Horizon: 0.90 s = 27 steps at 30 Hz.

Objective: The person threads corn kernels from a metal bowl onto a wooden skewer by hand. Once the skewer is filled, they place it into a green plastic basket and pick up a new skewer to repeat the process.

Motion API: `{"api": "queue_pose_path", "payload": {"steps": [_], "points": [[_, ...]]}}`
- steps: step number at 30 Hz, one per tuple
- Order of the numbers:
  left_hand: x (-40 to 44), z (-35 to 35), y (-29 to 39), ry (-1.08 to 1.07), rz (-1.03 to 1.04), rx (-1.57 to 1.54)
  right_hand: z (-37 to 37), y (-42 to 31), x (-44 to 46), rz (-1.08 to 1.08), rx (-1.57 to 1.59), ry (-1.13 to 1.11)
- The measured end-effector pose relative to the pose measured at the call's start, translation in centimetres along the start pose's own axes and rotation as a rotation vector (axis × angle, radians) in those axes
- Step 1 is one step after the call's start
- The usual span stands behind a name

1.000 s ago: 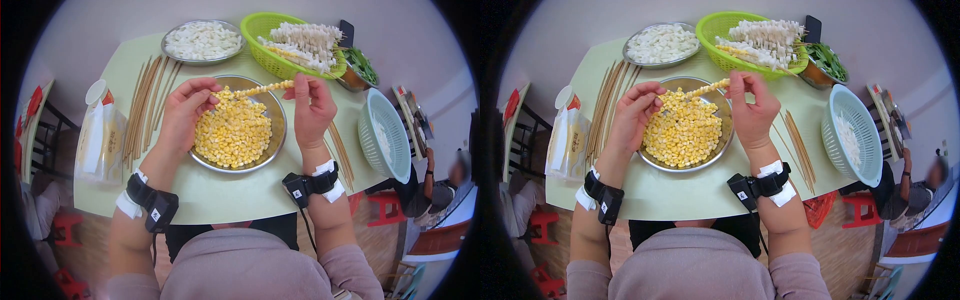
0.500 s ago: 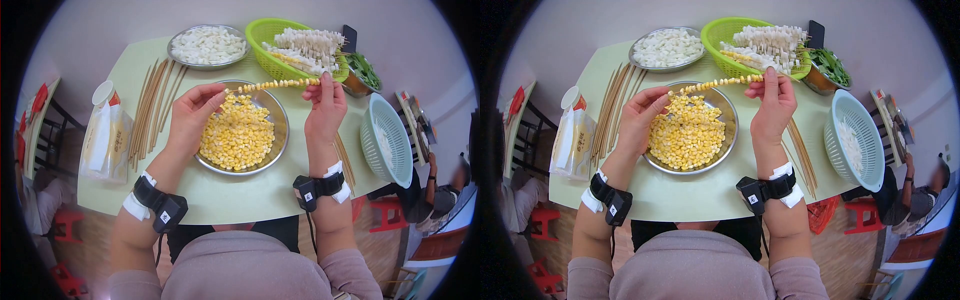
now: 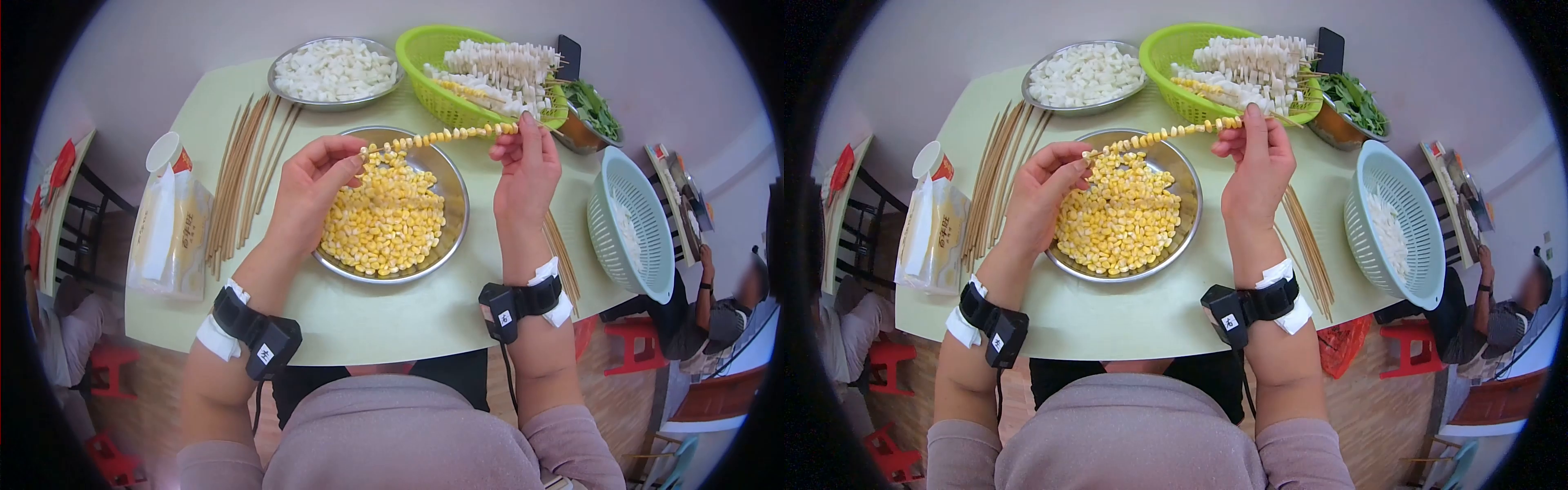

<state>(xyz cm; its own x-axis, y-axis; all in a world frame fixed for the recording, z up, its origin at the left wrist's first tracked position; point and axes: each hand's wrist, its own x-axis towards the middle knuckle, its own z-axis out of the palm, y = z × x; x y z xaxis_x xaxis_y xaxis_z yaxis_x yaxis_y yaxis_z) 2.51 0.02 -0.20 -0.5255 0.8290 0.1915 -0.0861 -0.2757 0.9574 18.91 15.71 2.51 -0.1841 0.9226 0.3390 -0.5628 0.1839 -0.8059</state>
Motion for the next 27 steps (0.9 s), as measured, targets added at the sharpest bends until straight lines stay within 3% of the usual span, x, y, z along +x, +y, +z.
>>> {"api": "queue_pose_path", "payload": {"steps": [10, 27], "points": [[-0.5, 0.8, 0.8, -0.042, 0.102, -0.069, -0.7, 1.0, 0.6, 0.064, 0.042, -0.005], [-0.2, 0.5, 0.1, 0.040, 0.065, -0.083, -0.4, 0.9, 0.3, 0.018, 0.018, -0.013]]}}
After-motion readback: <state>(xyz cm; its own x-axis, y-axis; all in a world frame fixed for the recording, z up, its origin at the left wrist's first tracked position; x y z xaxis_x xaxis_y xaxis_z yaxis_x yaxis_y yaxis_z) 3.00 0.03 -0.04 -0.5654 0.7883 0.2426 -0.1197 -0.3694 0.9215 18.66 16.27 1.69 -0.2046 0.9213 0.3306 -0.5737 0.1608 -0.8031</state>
